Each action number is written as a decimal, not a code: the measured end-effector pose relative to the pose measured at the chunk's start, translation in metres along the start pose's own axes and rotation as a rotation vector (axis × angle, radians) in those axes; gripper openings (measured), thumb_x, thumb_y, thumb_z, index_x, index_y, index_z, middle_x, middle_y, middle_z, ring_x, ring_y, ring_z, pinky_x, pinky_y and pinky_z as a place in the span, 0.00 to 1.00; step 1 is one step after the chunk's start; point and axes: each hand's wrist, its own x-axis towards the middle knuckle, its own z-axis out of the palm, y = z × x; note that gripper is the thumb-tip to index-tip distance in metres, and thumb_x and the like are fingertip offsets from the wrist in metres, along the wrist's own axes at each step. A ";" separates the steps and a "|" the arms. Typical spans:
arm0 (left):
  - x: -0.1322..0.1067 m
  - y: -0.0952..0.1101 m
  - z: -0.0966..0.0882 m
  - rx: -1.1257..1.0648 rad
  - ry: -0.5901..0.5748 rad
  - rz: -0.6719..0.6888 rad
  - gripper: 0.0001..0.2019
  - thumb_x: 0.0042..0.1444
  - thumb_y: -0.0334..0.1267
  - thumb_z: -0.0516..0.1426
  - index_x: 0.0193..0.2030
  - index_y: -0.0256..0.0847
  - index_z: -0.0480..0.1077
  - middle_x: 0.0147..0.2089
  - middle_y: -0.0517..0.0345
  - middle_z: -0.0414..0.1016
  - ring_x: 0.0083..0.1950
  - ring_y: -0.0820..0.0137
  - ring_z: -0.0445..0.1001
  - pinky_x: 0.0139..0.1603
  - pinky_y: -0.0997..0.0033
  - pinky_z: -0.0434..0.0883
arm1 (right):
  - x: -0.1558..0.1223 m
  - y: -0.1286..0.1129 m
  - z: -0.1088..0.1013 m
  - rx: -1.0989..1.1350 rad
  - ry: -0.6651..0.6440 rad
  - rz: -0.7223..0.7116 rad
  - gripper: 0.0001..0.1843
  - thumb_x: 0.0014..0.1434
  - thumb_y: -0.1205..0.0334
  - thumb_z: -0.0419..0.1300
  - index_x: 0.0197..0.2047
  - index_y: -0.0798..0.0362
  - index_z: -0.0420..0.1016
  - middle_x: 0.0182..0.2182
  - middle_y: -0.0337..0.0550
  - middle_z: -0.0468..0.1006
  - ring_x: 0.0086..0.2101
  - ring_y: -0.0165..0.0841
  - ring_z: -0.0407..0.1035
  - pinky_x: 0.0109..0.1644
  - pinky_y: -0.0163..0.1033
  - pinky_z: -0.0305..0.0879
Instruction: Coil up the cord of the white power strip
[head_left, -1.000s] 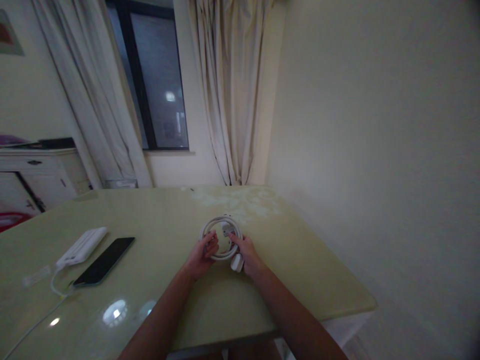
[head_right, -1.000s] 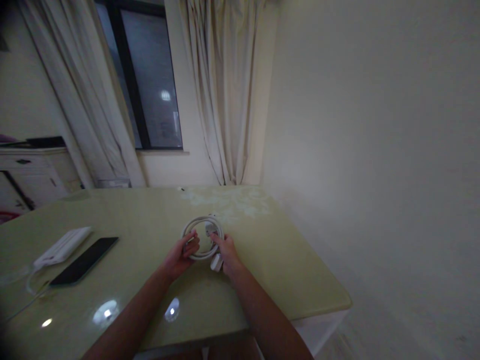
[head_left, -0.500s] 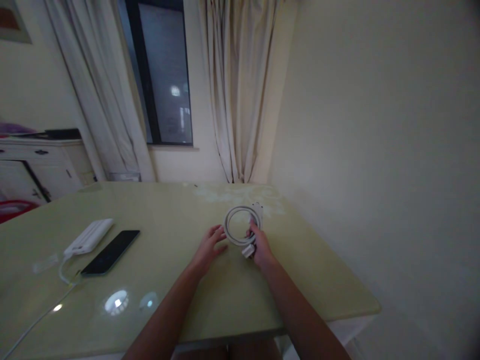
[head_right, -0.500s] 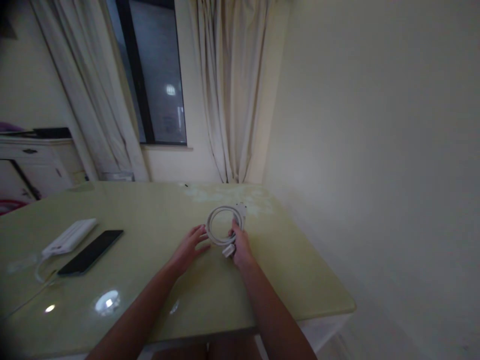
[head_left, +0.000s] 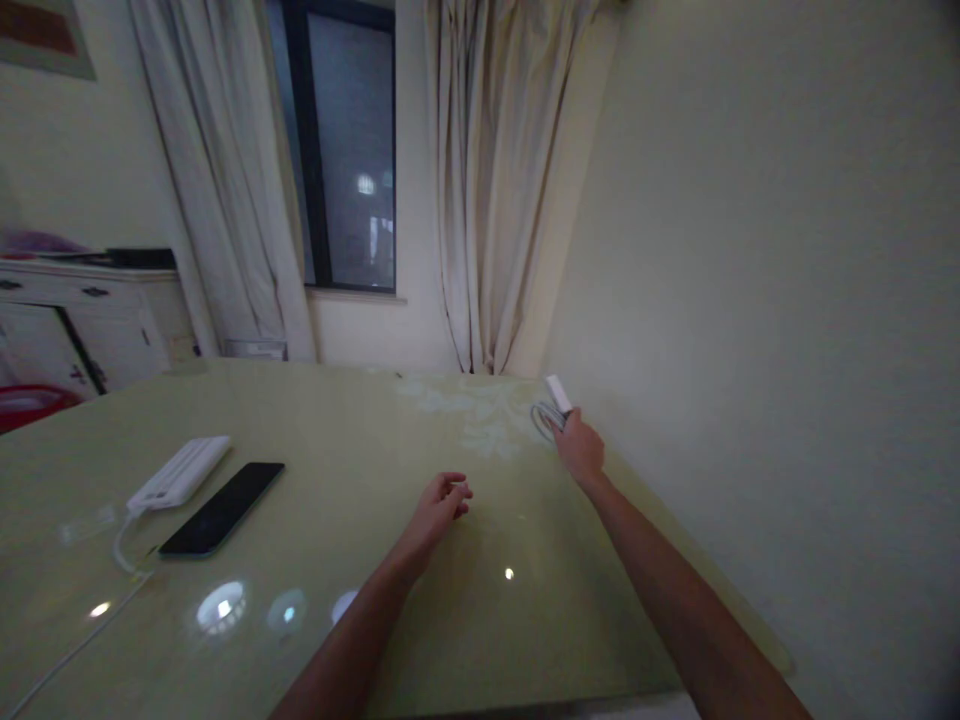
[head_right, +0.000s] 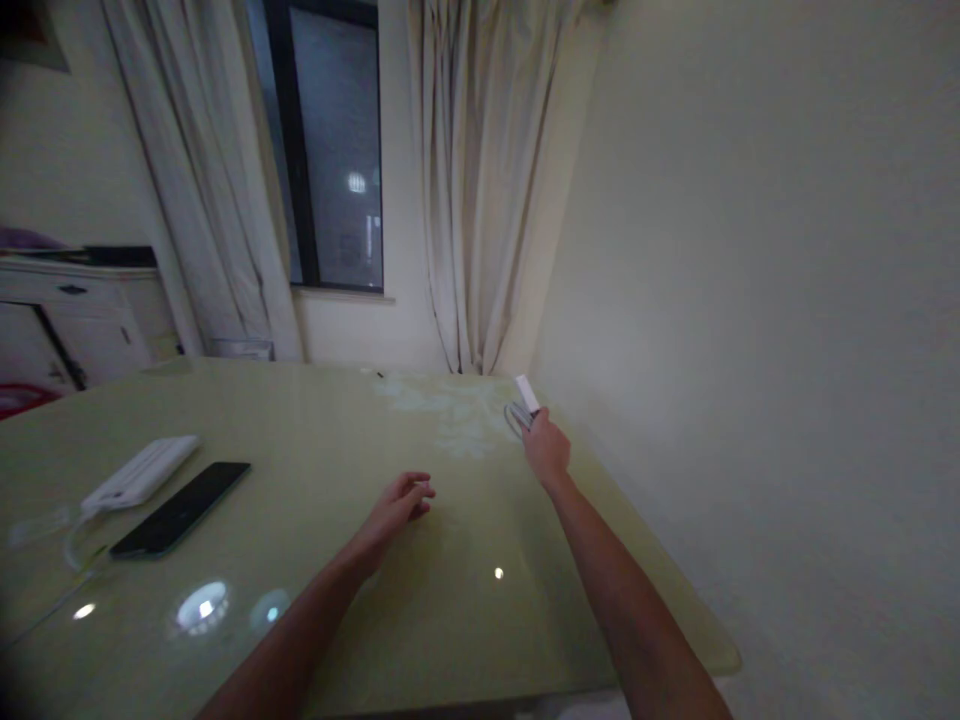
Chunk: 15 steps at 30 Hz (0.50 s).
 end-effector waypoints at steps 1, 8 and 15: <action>0.000 -0.001 0.000 -0.001 -0.005 0.005 0.13 0.49 0.35 0.68 0.41 0.37 0.74 0.35 0.52 0.78 0.29 0.72 0.73 0.34 0.74 0.69 | 0.006 0.002 0.003 -0.101 -0.023 -0.048 0.23 0.70 0.47 0.51 0.54 0.58 0.69 0.38 0.62 0.81 0.40 0.47 0.78 0.44 0.44 0.67; 0.001 -0.006 0.001 0.145 0.036 0.035 0.14 0.49 0.37 0.68 0.42 0.39 0.74 0.34 0.54 0.77 0.29 0.72 0.71 0.35 0.73 0.67 | 0.027 0.016 0.038 -0.295 -0.184 -0.172 0.18 0.67 0.58 0.57 0.54 0.61 0.69 0.42 0.64 0.81 0.44 0.47 0.78 0.47 0.44 0.66; -0.005 0.001 0.004 0.221 0.047 0.043 0.14 0.50 0.39 0.67 0.42 0.38 0.74 0.36 0.52 0.77 0.32 0.71 0.71 0.38 0.72 0.68 | 0.013 -0.026 0.026 -0.262 -0.172 -0.283 0.23 0.62 0.49 0.63 0.49 0.63 0.76 0.48 0.67 0.77 0.51 0.51 0.71 0.51 0.46 0.62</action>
